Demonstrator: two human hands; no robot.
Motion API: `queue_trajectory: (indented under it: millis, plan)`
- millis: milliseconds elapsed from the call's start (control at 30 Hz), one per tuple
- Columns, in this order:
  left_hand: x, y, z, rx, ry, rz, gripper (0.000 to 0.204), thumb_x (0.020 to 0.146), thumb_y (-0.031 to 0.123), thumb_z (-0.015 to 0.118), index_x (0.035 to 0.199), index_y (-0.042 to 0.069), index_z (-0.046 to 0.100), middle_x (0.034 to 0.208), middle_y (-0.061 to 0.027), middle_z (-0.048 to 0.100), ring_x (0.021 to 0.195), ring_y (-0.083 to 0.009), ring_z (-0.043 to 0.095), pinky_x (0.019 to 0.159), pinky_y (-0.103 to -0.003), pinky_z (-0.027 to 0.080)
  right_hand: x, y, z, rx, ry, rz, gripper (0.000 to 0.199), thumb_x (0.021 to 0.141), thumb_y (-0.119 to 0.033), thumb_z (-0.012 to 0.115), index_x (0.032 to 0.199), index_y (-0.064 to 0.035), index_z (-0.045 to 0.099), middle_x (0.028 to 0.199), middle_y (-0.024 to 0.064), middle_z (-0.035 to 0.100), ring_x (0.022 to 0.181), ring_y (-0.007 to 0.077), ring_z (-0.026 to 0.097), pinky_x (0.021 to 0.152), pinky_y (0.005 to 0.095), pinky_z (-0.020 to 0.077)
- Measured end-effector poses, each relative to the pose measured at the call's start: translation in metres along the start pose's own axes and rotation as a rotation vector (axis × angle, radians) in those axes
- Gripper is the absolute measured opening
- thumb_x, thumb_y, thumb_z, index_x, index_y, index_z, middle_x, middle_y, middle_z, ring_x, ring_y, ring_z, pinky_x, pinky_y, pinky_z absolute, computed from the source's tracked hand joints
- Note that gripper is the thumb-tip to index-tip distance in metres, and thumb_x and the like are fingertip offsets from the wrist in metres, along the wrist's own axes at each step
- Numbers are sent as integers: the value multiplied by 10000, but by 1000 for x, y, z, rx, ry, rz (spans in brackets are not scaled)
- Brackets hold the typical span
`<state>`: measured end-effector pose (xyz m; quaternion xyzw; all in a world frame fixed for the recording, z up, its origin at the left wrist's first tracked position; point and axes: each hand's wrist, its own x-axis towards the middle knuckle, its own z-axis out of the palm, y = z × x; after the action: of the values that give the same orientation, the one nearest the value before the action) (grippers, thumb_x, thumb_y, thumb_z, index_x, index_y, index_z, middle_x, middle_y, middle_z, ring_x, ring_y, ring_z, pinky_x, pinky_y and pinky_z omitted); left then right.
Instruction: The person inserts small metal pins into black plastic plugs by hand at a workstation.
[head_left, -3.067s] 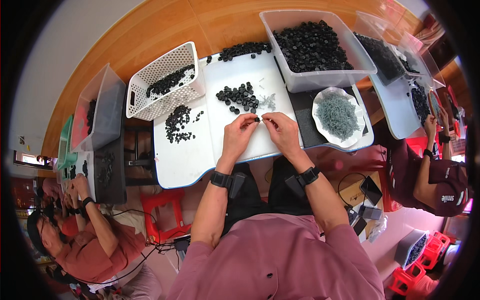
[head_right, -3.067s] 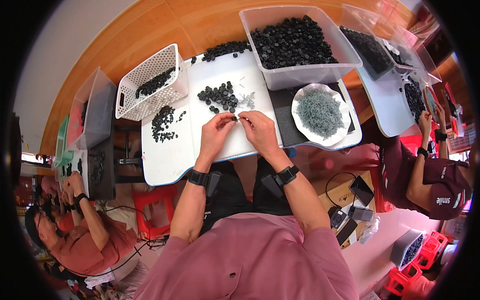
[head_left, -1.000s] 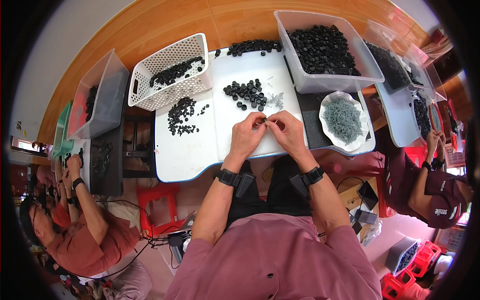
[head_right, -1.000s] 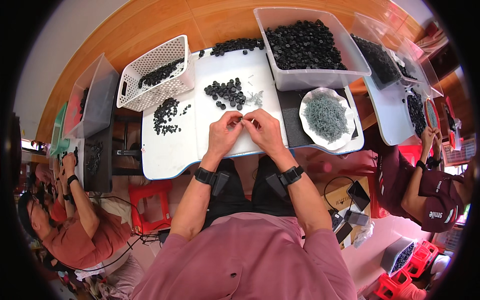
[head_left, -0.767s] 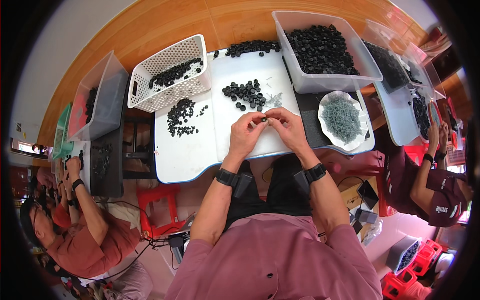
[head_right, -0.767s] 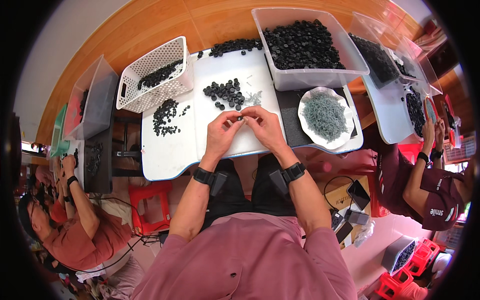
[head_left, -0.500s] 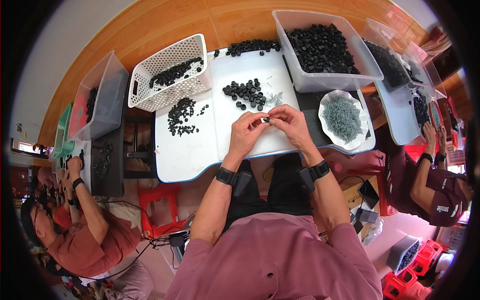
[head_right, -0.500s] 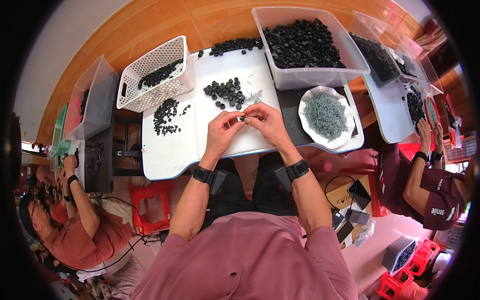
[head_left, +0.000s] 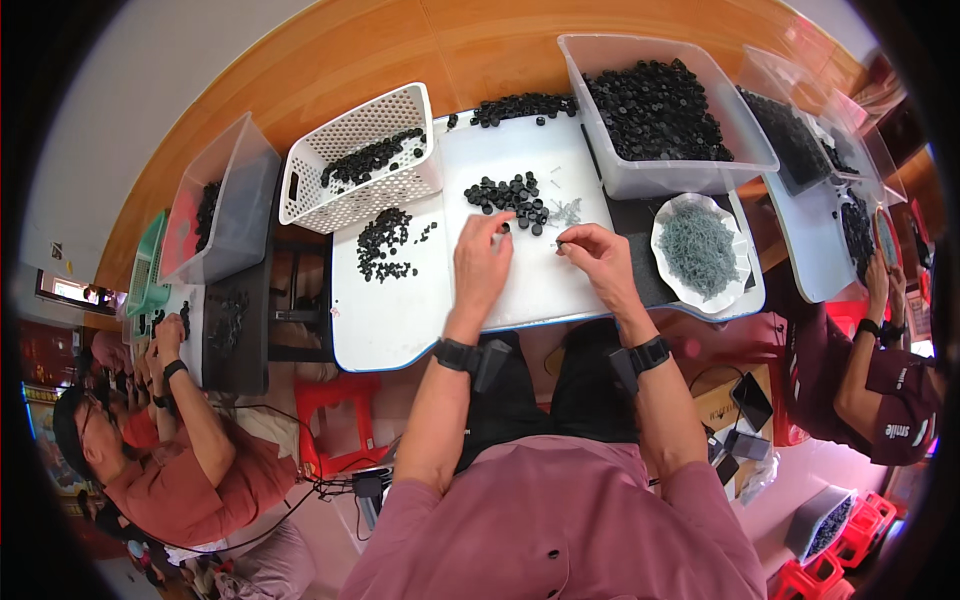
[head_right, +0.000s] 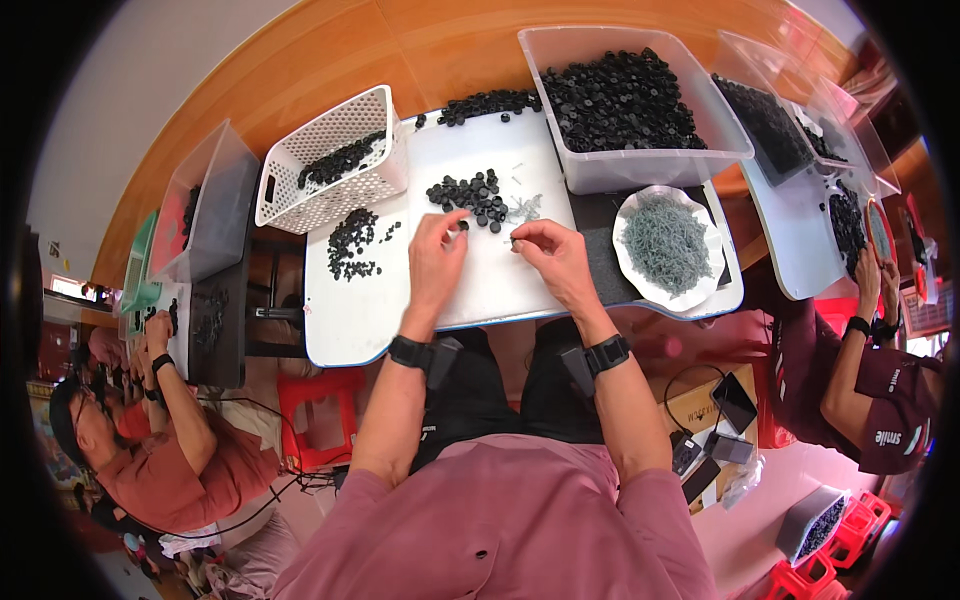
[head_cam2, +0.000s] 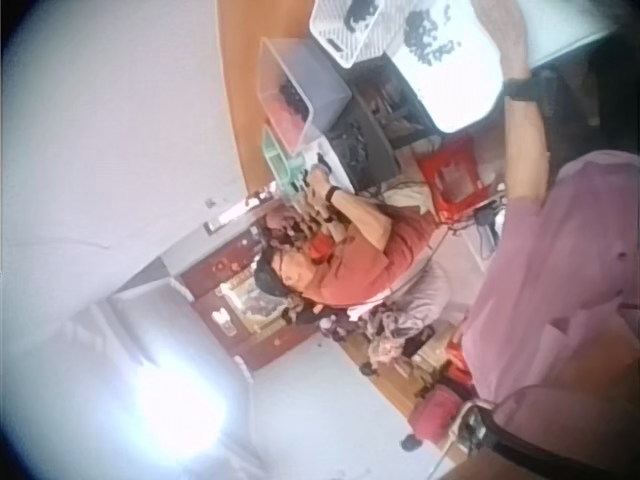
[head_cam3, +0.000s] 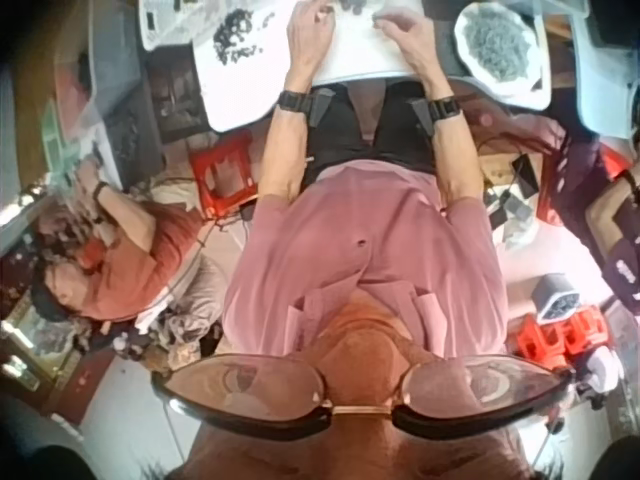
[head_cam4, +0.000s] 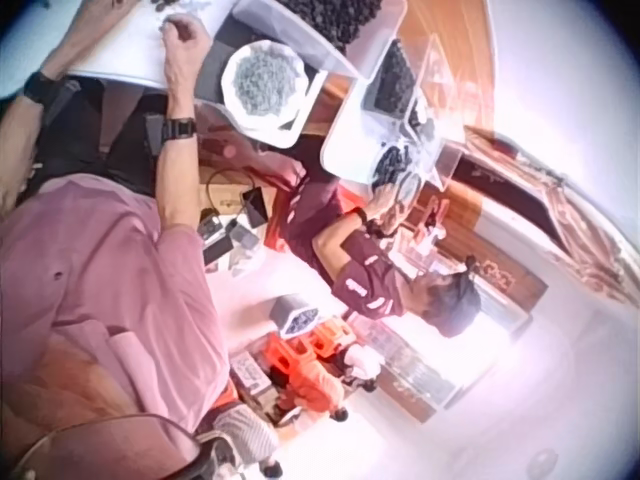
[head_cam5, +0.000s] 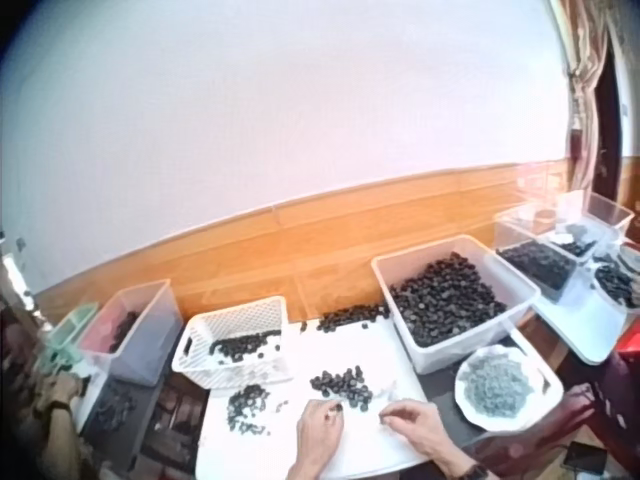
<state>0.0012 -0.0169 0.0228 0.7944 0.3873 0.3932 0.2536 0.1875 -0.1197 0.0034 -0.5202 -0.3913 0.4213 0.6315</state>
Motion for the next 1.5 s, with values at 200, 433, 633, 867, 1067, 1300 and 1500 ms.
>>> queue_trajectory:
  millis: [200, 433, 633, 867, 1067, 1300, 1500]
  plan:
    - [26, -10, -22, 305, -254, 88, 325, 831, 112, 781, 1155, 97, 756, 1024, -104, 600, 1038, -310, 595, 913, -411, 484, 2, 10, 2, -131, 44, -112, 189, 906, -8, 705, 1087, 8, 756, 953, 54, 758, 859, 99, 699, 793, 249, 540]
    - [13, 5, -10, 192, -209, 83, 271, 831, 126, 791, 1090, 66, 739, 1024, -95, 692, 945, -281, 668, 829, -396, 533, -4, 7, 1, -101, 85, -87, 185, 906, -22, 722, 1085, 9, 757, 922, 40, 761, 829, 90, 694, 759, 246, 542]
    - [-19, 20, 21, -261, -144, -216, 296, 848, 102, 790, 1125, 22, 727, 942, -78, 768, 770, -137, 685, 723, -288, 554, -6, 2, 5, -199, 163, -195, 170, 892, -17, 743, 1061, -18, 766, 964, 48, 760, 796, 91, 685, 705, 242, 532]
    - [-26, 13, 26, -285, -127, -189, 274, 863, 61, 795, 1130, 26, 744, 927, -38, 747, 791, -96, 641, 734, -250, 530, -6, -4, 15, -377, 140, -347, 172, 869, -4, 740, 1037, -36, 765, 944, 71, 746, 723, 127, 670, 621, 252, 509]
    - [-28, 12, 27, -262, -119, -143, 294, 856, 57, 796, 1143, 25, 744, 921, -45, 746, 792, -110, 645, 745, -261, 536, -5, -3, 15, -446, 117, -322, 183, 861, -17, 750, 1042, -38, 764, 916, 71, 737, 669, 135, 634, 604, 268, 501]
    - [-28, 14, 26, -235, -140, -107, 288, 863, 69, 792, 1145, 37, 746, 910, -56, 753, 793, -116, 662, 739, -268, 539, -6, -4, 17, -468, 97, -325, 168, 861, -33, 758, 1028, -40, 768, 921, 74, 744, 672, 150, 648, 600, 278, 506]
    - [-25, 18, 22, -272, -184, -224, 306, 876, 115, 810, 1170, 50, 753, 906, -76, 775, 830, -134, 725, 769, -278, 555, -6, 1, 16, -492, 101, -326, 150, 868, -21, 751, 1016, -36, 772, 913, 79, 750, 704, 160, 675, 621, 280, 523]
